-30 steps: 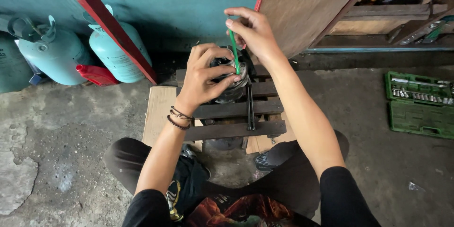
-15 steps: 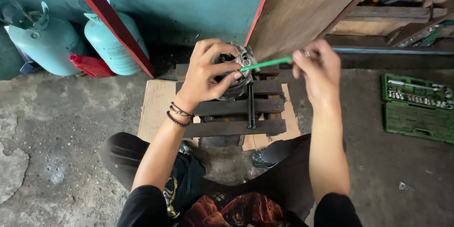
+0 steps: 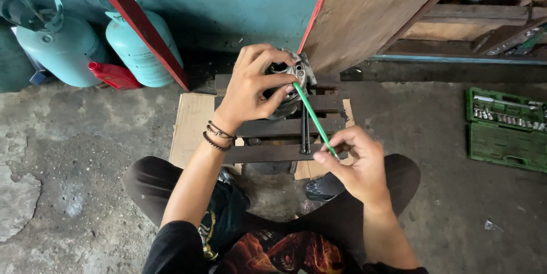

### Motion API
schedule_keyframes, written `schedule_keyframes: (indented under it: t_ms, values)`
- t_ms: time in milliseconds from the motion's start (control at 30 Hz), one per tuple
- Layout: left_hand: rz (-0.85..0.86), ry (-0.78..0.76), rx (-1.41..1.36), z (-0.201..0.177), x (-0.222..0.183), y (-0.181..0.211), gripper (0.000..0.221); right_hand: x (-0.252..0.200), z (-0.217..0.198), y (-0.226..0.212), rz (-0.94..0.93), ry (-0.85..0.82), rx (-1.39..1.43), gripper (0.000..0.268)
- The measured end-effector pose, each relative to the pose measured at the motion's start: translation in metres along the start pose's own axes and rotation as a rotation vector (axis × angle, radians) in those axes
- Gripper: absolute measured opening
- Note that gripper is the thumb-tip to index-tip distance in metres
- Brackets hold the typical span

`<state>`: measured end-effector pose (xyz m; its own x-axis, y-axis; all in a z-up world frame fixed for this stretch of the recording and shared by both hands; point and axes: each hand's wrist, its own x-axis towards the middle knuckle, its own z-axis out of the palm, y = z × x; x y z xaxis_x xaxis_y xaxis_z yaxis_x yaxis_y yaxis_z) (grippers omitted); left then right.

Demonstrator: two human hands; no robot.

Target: Inspecting and cleaning the internal holes of a mechanical hub using a small probing tool

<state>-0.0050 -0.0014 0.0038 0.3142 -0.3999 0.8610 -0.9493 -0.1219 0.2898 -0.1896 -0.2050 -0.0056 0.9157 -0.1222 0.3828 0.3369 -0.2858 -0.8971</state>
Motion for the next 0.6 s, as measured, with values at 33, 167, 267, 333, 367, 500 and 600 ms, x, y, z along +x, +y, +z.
schedule_keyframes:
  t_ms: [33,167,267,333,367,500,600]
  values:
    - [0.001,-0.001,0.000,0.000,0.000,-0.001,0.017,0.005,-0.003,0.004,-0.001,0.001,0.001,0.031]
    - [0.003,0.000,0.005,0.001,-0.002,-0.005,0.017,0.040,-0.028,0.030,0.100,0.117,-0.030,0.031]
    - [0.004,0.014,0.001,0.002,-0.001,-0.002,0.016,0.089,-0.036,0.063,0.157,0.138,0.145,0.029]
    - [-0.002,0.019,-0.006,0.003,-0.002,-0.001,0.015,0.123,-0.026,0.077,0.191,0.113,0.378,0.021]
    - [0.001,0.023,-0.001,0.003,-0.003,-0.001,0.015,0.140,-0.018,0.078,0.214,0.080,0.414,0.025]
    - [-0.082,-0.058,0.034,-0.009,0.007,0.021,0.012,0.187,0.018,0.050,0.338,-0.055,0.335,0.048]
    - [-0.083,-0.058,0.058,-0.007,0.005,0.018,0.014,0.208,0.043,0.044,0.263,-0.195,0.203,0.039]
